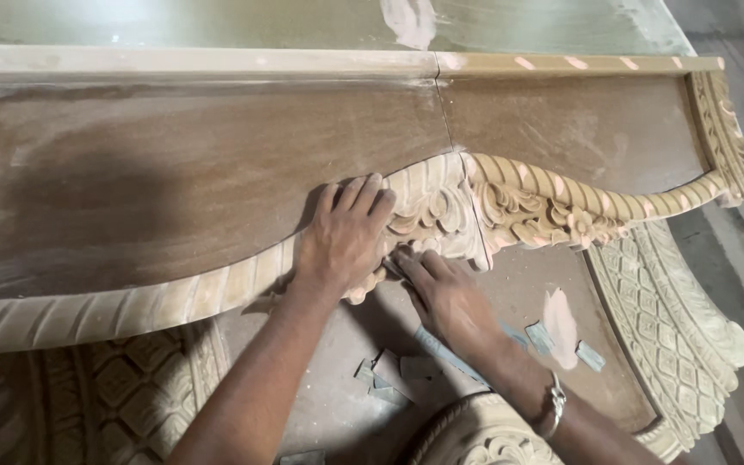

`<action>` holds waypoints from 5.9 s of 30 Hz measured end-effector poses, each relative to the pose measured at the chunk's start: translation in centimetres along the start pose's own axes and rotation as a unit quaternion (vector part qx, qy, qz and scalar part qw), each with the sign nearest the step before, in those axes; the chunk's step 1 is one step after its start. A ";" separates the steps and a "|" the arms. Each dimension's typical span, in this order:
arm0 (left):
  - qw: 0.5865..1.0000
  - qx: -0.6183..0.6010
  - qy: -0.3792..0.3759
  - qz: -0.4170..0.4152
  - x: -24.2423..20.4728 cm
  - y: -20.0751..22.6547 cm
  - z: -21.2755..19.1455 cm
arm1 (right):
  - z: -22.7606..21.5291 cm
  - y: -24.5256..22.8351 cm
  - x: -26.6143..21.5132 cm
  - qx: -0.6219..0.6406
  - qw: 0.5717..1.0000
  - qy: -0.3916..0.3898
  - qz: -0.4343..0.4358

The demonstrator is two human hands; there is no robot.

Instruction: The person carves a floral design into the edge of a large wooden panel using a small chisel and a sanding block. They carefully shape the petals and smooth the surface of the carved wood.

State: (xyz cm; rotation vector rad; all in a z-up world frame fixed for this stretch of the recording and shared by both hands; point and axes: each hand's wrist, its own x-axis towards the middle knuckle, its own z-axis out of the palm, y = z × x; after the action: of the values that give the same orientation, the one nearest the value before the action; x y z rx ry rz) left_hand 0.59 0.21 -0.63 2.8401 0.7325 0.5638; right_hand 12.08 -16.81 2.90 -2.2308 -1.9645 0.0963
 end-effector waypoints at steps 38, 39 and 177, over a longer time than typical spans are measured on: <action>0.998 -0.010 0.068 0.011 -0.4 0.3 0.5 | -1.0 -2.0 -0.1 -0.083 0.993 0.082 -0.016; 0.998 -0.010 0.057 0.009 -0.5 0.1 0.5 | -1.0 -2.5 0.4 -0.115 0.991 0.064 -0.029; 0.961 -0.212 0.175 -0.015 -0.8 -0.6 0.8 | -1.3 2.4 4.5 0.103 0.962 0.021 -0.253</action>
State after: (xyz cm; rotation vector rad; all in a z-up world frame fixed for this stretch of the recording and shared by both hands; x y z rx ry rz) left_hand 0.00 0.25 -1.78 2.3542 0.6108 1.0918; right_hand 15.21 -12.72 4.11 -1.5396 -2.3085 0.1748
